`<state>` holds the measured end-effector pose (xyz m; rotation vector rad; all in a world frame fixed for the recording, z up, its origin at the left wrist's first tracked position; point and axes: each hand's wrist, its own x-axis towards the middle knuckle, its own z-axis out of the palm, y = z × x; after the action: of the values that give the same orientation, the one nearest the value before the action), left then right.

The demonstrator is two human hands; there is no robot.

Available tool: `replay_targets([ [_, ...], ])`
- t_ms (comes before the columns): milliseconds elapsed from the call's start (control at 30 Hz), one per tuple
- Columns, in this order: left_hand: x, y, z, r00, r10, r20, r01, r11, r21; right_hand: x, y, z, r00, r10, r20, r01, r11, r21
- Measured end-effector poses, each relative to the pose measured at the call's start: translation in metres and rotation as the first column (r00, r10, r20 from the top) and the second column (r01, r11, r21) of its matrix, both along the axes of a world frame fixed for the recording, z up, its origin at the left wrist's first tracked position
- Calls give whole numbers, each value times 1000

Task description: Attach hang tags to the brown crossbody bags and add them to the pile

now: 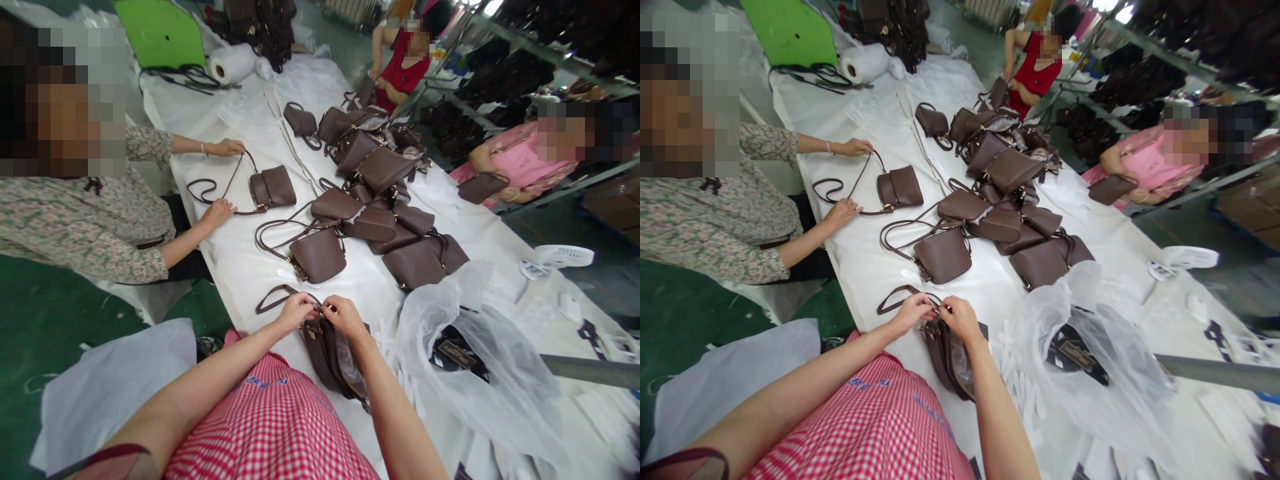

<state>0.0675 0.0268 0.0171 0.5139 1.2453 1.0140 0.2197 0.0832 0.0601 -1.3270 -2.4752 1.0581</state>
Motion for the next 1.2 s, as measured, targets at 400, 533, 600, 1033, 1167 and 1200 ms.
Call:
replay_targets([
  [400, -18, -1, 18, 855, -17, 518, -32, 996, 85, 25, 1, 12, 993, -115, 7, 110, 932, -346],
  [533, -21, 2, 22, 795, 40, 606, -48, 999, -3, 53, -4, 30, 986, -147, -72, 75, 797, -600],
  [600, -21, 2, 23, 774, 34, 632, -36, 999, -10, 61, -7, 36, 975, -168, -144, 47, 792, -609],
  [1033, -12, -1, 12, 868, -72, 492, 68, 997, 27, 22, -30, 32, 612, -703, -363, 245, 605, -758],
  [1167, -13, -3, 6, 843, 6, 538, 4, 1000, -17, -6, -29, 20, 444, -826, -348, 256, 489, -834],
  [1200, -14, -4, 4, 836, 31, 548, -17, 999, -30, -12, -28, 20, 486, -802, -348, 241, 505, -829],
])
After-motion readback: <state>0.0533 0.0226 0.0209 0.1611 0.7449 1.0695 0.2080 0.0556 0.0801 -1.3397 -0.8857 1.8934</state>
